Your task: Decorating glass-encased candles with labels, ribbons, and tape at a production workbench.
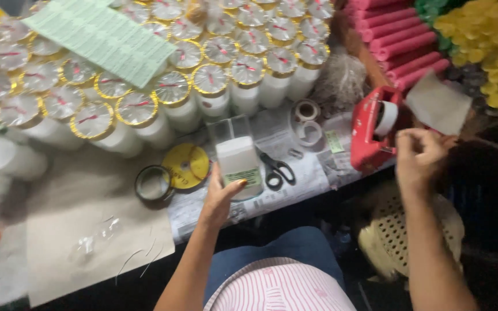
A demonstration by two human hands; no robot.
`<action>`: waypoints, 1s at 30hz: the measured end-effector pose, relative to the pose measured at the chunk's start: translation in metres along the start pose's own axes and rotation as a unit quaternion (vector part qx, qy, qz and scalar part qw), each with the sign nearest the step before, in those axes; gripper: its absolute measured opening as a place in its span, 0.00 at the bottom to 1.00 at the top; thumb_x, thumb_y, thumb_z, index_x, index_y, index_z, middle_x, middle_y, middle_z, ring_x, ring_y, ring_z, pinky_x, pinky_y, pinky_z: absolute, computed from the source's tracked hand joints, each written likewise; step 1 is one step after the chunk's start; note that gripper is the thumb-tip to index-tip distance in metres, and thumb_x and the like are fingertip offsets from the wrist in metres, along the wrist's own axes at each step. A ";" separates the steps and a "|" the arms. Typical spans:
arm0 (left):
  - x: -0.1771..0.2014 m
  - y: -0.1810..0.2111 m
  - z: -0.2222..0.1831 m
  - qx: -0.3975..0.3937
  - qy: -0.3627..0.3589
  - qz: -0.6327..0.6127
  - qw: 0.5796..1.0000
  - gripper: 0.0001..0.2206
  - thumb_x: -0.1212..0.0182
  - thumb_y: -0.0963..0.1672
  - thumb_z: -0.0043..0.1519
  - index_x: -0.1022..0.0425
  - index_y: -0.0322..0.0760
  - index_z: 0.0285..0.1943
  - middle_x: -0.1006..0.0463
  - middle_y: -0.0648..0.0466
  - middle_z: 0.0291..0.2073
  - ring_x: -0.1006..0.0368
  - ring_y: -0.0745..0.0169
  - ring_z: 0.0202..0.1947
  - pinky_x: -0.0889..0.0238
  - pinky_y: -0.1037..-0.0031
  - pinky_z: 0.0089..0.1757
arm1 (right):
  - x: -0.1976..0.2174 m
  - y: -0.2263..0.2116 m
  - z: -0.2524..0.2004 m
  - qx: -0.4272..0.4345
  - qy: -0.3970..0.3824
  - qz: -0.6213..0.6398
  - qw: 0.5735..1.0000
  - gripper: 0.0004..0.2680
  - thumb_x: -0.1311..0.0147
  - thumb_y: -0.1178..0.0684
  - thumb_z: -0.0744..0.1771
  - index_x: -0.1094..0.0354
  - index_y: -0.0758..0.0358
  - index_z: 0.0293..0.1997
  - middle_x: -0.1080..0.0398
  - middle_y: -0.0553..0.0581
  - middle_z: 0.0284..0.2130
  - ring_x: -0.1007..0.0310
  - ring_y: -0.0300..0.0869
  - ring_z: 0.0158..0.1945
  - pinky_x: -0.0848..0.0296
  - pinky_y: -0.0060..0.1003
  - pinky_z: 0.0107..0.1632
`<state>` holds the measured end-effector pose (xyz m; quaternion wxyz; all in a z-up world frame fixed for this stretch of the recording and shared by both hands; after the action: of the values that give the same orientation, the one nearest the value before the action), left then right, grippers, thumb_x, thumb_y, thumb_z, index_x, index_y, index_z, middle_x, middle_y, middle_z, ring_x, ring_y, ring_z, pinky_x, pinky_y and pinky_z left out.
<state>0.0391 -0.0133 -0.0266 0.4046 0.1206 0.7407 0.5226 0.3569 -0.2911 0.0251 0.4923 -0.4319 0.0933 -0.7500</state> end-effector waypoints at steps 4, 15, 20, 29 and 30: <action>-0.009 0.014 -0.005 0.026 -0.013 -0.007 1.000 0.44 0.26 0.48 0.43 0.46 0.36 0.69 0.27 0.40 0.53 0.26 0.48 0.52 0.27 0.60 0.49 | -0.011 0.120 -0.002 -0.333 -0.067 0.094 0.936 0.06 0.39 0.48 0.67 0.25 0.51 0.46 0.27 0.47 0.36 0.28 0.34 0.36 0.23 0.34 0.32; -0.017 0.014 -0.012 -0.027 -0.016 0.007 0.999 0.35 0.25 0.43 0.49 0.38 0.44 0.66 0.24 0.49 0.49 0.28 0.58 0.50 0.31 0.56 0.52 | -0.075 0.180 0.005 -0.303 -0.173 0.106 0.931 0.04 0.37 0.52 0.63 0.21 0.52 0.39 0.26 0.54 0.26 0.28 0.37 0.29 0.28 0.30 0.33; -0.014 0.013 -0.011 -0.022 -0.013 0.003 1.000 0.34 0.25 0.43 0.49 0.38 0.44 0.65 0.23 0.49 0.48 0.27 0.59 0.49 0.29 0.56 0.51 | -0.033 0.137 -0.034 -0.344 -0.110 0.178 0.915 0.06 0.36 0.52 0.66 0.23 0.55 0.45 0.30 0.52 0.34 0.28 0.37 0.42 0.23 0.35 0.48; -0.019 0.000 -0.007 -0.013 -0.008 0.005 1.000 0.34 0.24 0.43 0.48 0.37 0.45 0.64 0.25 0.50 0.49 0.29 0.58 0.50 0.31 0.57 0.52 | -0.054 0.110 -0.087 -0.545 -0.185 0.356 0.736 0.05 0.37 0.52 0.66 0.30 0.54 0.40 0.27 0.48 0.37 0.22 0.42 0.44 0.20 0.46 0.48; -0.016 -0.005 -0.007 -0.014 -0.007 0.002 1.000 0.33 0.24 0.43 0.49 0.36 0.45 0.64 0.25 0.50 0.49 0.29 0.58 0.51 0.31 0.57 0.52 | -0.061 0.094 -0.093 -0.583 -0.228 0.376 0.683 0.05 0.38 0.54 0.65 0.31 0.54 0.38 0.28 0.48 0.34 0.21 0.45 0.43 0.21 0.50 0.50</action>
<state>0.0449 -0.0298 -0.0226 0.4108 0.1200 0.7302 0.5325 0.3590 -0.3142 -0.1187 0.3881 -0.7178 0.5510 -0.1745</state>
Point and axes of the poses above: each hand's wrist, its own z-axis towards the middle knuckle, its own x-axis out of the back of the hand, y = z × x, the point moved 2 cm from there along z, towards the middle knuckle
